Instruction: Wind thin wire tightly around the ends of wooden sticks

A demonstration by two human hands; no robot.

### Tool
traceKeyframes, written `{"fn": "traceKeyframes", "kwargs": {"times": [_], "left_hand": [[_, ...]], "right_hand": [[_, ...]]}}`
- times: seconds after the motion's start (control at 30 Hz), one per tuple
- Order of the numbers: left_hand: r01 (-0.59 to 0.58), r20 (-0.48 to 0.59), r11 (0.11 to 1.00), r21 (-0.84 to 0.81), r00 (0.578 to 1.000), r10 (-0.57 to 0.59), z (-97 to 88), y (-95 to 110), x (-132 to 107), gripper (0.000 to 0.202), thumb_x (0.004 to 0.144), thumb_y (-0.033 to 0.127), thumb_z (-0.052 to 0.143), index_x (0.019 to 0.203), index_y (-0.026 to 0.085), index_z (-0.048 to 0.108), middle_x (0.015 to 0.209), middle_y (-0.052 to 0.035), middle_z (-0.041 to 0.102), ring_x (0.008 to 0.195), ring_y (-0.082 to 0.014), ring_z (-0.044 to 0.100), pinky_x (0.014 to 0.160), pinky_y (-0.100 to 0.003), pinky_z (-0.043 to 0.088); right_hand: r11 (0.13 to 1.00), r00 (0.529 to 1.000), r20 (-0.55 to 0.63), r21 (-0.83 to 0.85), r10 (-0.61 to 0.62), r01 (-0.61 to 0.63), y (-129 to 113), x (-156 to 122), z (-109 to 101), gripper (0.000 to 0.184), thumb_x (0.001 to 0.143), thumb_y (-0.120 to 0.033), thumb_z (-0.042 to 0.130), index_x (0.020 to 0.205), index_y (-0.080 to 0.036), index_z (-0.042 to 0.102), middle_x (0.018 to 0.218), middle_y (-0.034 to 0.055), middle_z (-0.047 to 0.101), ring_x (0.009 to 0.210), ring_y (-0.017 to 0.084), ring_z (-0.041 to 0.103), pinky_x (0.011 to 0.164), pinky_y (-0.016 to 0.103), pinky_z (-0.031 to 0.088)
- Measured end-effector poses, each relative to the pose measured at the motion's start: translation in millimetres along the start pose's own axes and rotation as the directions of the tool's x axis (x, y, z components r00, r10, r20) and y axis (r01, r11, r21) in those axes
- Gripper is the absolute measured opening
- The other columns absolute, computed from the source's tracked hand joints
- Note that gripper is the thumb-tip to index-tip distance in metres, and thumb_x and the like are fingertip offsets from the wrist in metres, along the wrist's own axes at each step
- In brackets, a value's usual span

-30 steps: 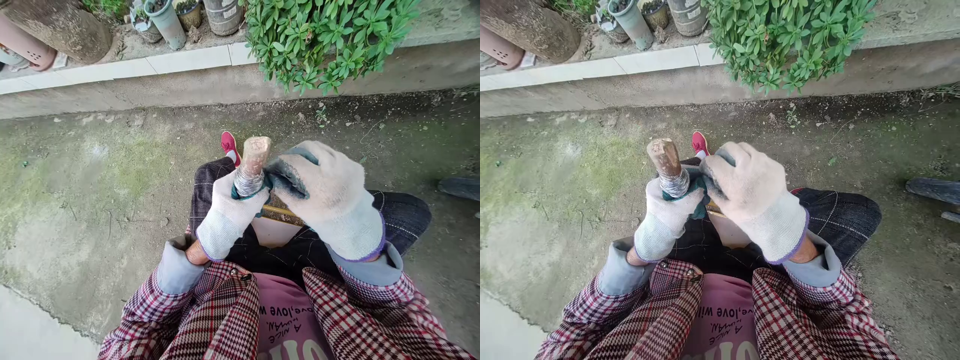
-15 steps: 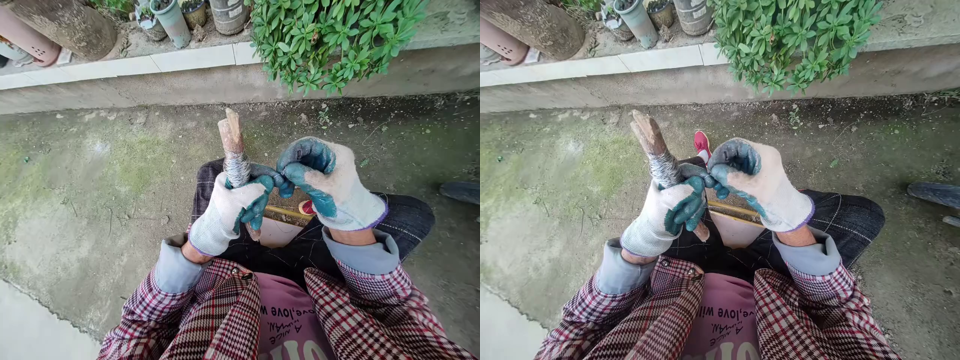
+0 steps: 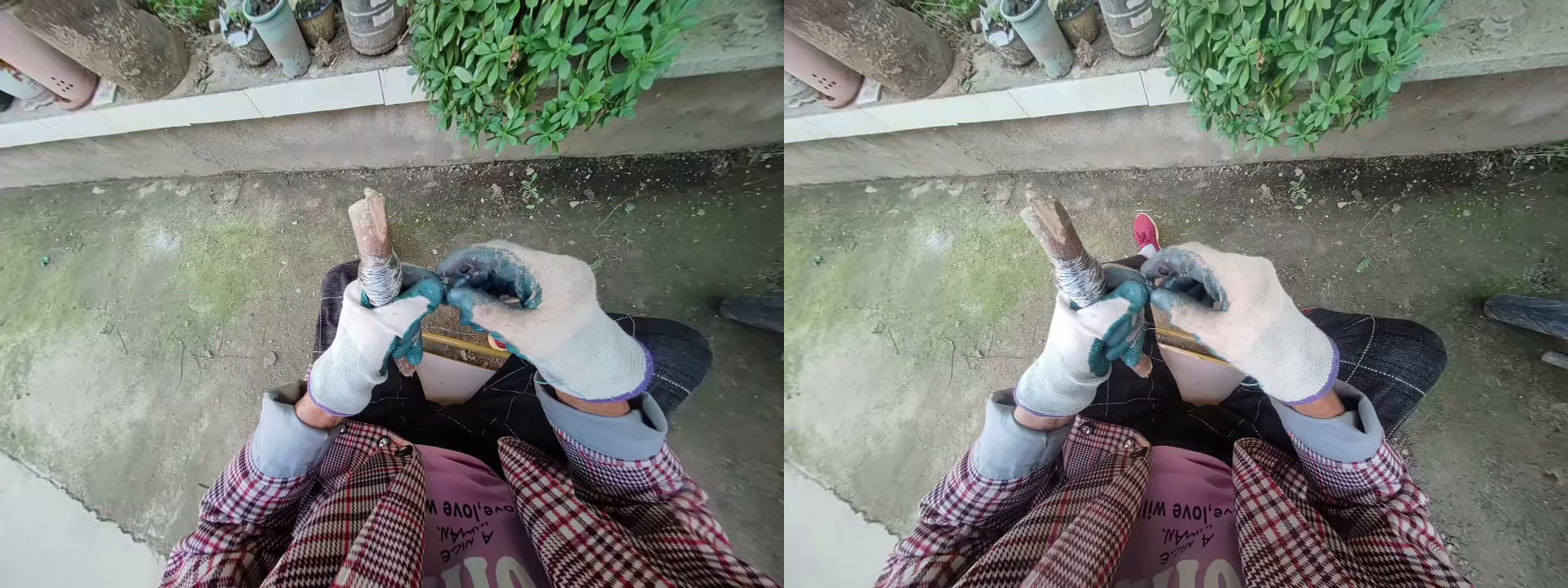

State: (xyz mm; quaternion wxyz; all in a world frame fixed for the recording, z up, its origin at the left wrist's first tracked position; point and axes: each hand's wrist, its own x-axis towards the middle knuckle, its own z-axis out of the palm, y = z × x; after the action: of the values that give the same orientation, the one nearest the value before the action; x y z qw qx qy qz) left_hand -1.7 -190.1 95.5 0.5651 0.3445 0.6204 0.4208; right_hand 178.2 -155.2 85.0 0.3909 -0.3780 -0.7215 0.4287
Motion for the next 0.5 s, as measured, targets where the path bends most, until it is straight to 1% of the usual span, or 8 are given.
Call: {"fn": "traceKeyframes", "kwargs": {"times": [0.1,0.17,0.2,0.37,0.5], "left_hand": [[-0.007,0.007,0.998,-0.060,1.000,0.007,0.3,0,-2,0.020,0.066,0.033,0.074,0.075,0.018,0.066,0.049,0.0042,0.057,0.036,-0.0115,0.048,0.034,-0.025,0.039],[-0.027,0.025,0.998,-0.056,0.999,0.029,-0.5,-3,-2,0.017,0.070,0.029,0.073,0.080,0.017,0.069,0.049,0.0044,0.058,0.035,-0.0133,0.050,0.034,-0.026,0.040],[-0.048,0.016,0.998,-0.047,0.999,0.049,-0.9,-4,-2,0.016,0.071,0.029,0.073,0.082,0.017,0.070,0.050,0.0043,0.059,0.035,-0.0132,0.051,0.034,-0.026,0.041],[-0.102,-0.111,0.992,0.071,0.988,0.109,-1.7,-14,4,0.016,0.076,0.031,0.075,0.082,0.016,0.073,0.054,0.0044,0.060,0.039,-0.0096,0.053,0.037,-0.021,0.044],[-0.090,-0.098,0.992,0.091,0.990,0.099,-0.1,-15,6,0.018,0.078,0.033,0.074,0.085,0.017,0.075,0.056,0.0036,0.062,0.038,-0.0099,0.053,0.036,-0.022,0.045]], "right_hand": [[0.994,0.999,-0.040,-0.103,0.014,-0.018,-1,-1,3,0.022,0.086,-0.018,0.075,0.105,-0.028,0.080,0.101,-0.0012,0.083,0.093,0.024,0.080,0.089,0.038,0.066],[0.987,0.998,-0.054,-0.157,0.017,-0.025,0,-1,6,0.022,0.085,-0.020,0.075,0.105,-0.028,0.080,0.104,-0.0001,0.083,0.096,0.026,0.080,0.091,0.040,0.065],[0.985,0.998,-0.052,-0.170,0.022,-0.030,0,-1,7,0.023,0.086,-0.020,0.075,0.106,-0.029,0.079,0.106,0.0002,0.083,0.099,0.026,0.080,0.092,0.041,0.065],[0.988,0.997,-0.076,-0.151,0.029,-0.040,8,-3,14,0.032,0.090,-0.022,0.070,0.121,-0.029,0.076,0.114,0.0006,0.082,0.104,0.027,0.079,0.094,0.043,0.065],[0.975,0.994,-0.107,-0.221,0.011,-0.034,10,-5,17,0.029,0.090,-0.021,0.068,0.118,-0.027,0.075,0.112,0.0018,0.082,0.101,0.026,0.079,0.093,0.043,0.064]]}}
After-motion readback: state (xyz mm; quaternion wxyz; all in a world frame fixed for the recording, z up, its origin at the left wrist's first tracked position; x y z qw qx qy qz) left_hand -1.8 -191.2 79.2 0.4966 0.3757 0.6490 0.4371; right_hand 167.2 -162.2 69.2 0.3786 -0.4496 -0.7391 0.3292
